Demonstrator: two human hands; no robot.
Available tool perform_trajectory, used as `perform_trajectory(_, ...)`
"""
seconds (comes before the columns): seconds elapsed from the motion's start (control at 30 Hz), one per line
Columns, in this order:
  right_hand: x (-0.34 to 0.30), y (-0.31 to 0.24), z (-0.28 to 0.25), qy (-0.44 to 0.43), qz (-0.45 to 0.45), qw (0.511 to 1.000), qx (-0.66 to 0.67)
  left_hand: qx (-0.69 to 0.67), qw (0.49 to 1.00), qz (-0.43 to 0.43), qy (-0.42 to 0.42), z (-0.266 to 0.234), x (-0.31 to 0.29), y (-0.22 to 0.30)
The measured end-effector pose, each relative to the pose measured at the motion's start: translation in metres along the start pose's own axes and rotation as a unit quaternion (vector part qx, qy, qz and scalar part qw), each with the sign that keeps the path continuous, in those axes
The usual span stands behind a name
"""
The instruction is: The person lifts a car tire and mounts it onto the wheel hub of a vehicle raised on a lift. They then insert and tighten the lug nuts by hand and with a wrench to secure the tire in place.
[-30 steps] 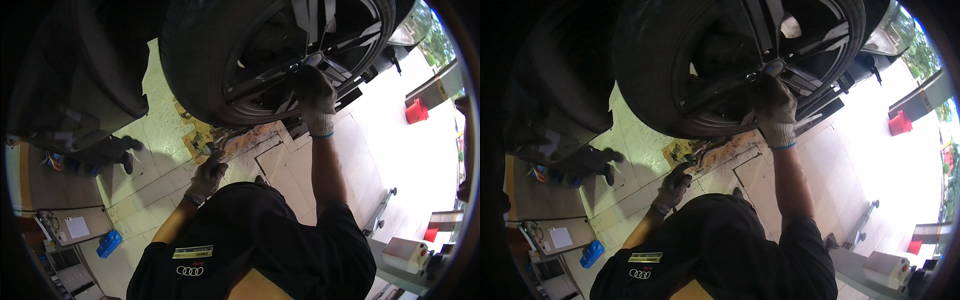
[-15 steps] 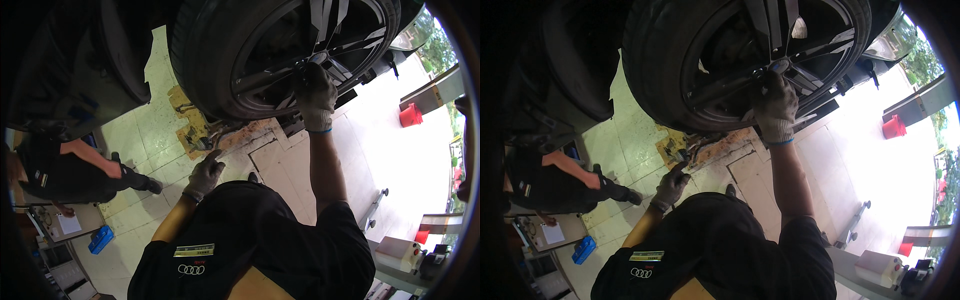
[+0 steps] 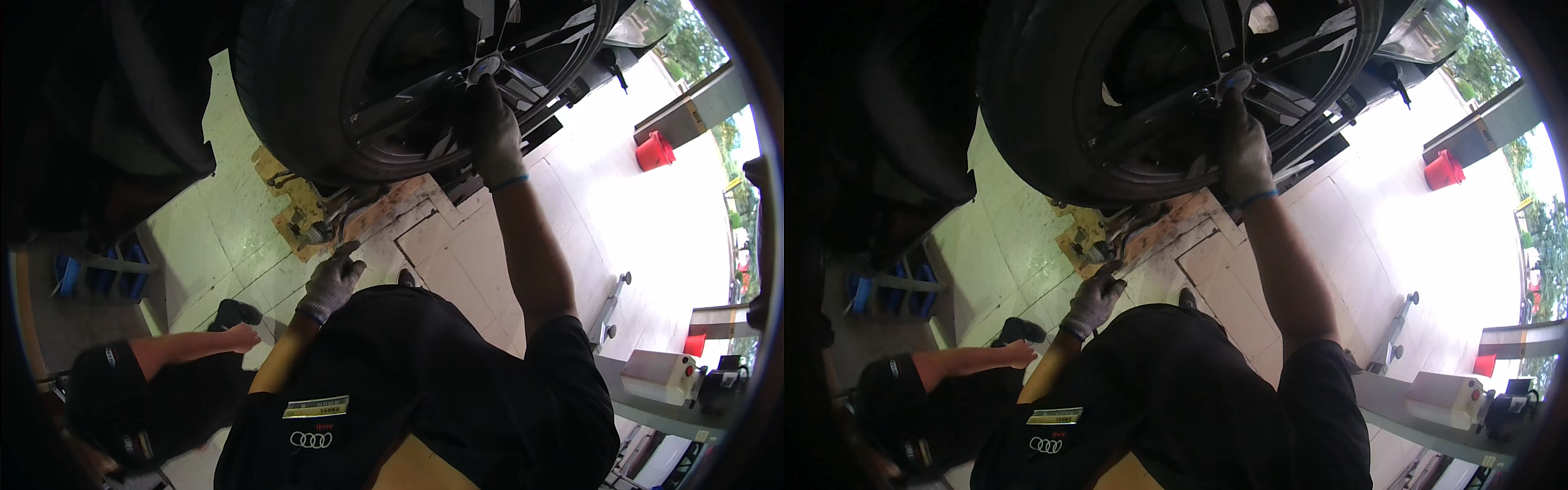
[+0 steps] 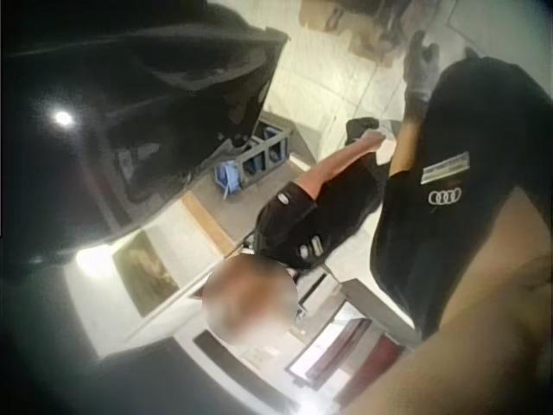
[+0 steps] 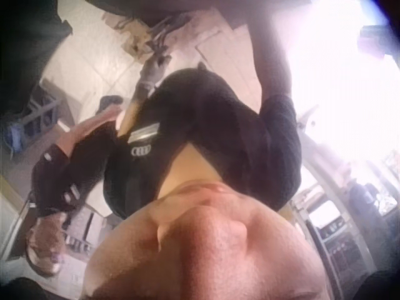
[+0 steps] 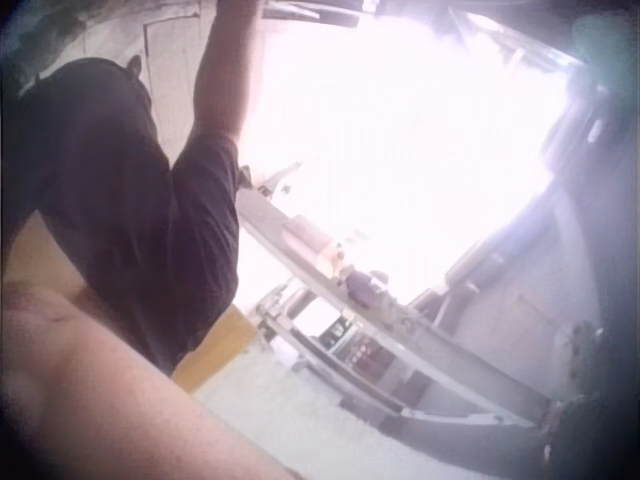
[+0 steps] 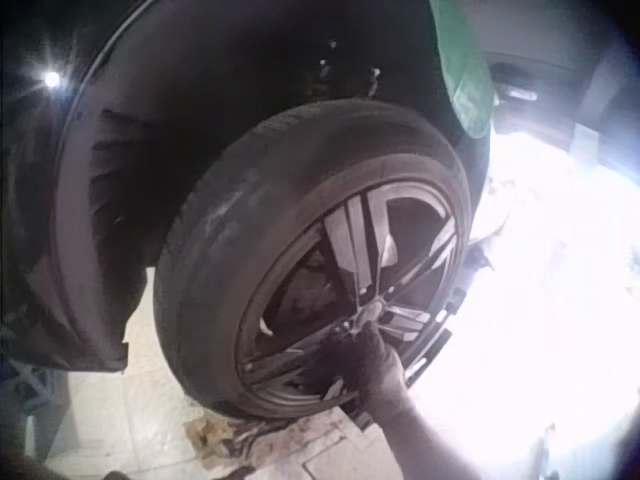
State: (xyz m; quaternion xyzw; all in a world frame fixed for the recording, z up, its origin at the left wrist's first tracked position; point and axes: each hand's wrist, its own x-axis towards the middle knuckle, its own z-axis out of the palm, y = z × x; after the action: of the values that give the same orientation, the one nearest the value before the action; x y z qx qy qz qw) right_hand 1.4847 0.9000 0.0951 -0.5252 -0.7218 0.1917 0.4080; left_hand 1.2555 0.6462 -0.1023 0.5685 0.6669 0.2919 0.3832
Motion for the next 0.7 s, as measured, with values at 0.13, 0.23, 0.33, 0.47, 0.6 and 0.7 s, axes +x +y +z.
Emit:
perform_trajectory(0.13,-0.003,0.006,-0.002,0.143,-0.270,0.919,-0.249,0.003,1.000,0.014,-0.001,0.001,0.002,-0.002)
perform_trajectory(0.23,0.000,0.007,-0.003,0.146,-0.300,0.911,-0.241,0.022,0.999,0.016,-0.018,0.001,0.001,-0.006)
perform_trajectory(0.33,0.004,0.008,-0.002,0.145,-0.304,0.921,-0.194,0.014,1.000,0.014,-0.004,0.002,0.002,-0.010)
perform_trajectory(0.47,0.001,0.001,0.005,0.173,-0.301,0.924,-0.157,0.007,1.000,-0.002,-0.001,0.004,0.001,-0.013)
perform_trajectory(0.6,-0.004,-0.016,0.011,0.129,-0.141,0.948,-0.255,0.007,1.000,-0.015,-0.002,0.004,-0.001,-0.012)
perform_trajectory(0.7,-0.006,-0.025,0.014,0.079,-0.080,0.977,-0.180,0.002,0.999,-0.040,-0.015,0.004,-0.002,-0.011)
